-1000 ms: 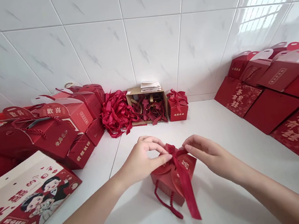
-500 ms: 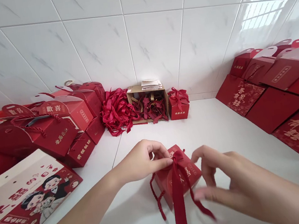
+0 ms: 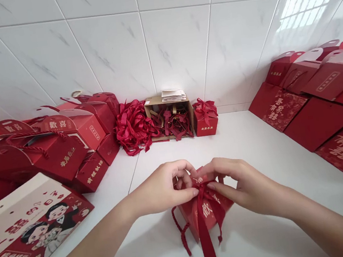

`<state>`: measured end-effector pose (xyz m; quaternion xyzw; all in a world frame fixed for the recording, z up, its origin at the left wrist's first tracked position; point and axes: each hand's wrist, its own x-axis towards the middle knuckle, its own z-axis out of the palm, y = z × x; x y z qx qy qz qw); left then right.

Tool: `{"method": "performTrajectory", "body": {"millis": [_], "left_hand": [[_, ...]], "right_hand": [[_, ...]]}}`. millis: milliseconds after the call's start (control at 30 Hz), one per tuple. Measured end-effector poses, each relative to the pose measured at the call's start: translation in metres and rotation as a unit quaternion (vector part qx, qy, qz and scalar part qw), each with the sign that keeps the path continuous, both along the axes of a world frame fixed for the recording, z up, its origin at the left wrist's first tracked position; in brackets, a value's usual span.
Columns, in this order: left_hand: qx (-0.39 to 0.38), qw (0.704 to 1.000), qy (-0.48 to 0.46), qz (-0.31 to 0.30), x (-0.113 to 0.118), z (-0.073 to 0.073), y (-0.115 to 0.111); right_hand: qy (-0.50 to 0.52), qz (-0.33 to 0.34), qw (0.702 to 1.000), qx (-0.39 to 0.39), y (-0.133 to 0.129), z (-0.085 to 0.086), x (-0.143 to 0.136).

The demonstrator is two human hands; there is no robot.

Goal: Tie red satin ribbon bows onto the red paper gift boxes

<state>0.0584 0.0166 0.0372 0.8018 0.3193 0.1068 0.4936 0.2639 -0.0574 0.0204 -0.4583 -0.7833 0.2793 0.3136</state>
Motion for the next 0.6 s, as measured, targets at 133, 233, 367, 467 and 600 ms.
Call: {"method": "performTrajectory", "body": {"millis": [133,233,367,467,600], "left_hand": [[0.019,1.0,0.008,0.006,-0.003,0.001,0.004],[0.002,1.0,0.001,0.0,-0.004,0.001,0.012],[-0.041,0.998,-0.031,0.032,-0.004,-0.001,0.02],[-0.034,0.998,-0.042,0.033,-0.003,-0.003,0.021],[0.034,0.999,-0.012,-0.026,-0.002,-0.002,0.019]], "right_hand": [[-0.098,0.083,0.984,0.12,-0.002,-0.006,0.007],[-0.168,0.102,0.964,0.177,-0.002,-0.008,0.008],[-0.211,0.125,0.941,0.232,0.0,-0.007,0.009],[-0.209,0.133,0.943,0.22,0.001,-0.007,0.009],[-0.2,0.135,0.949,0.204,0.0,-0.008,0.01]]}}
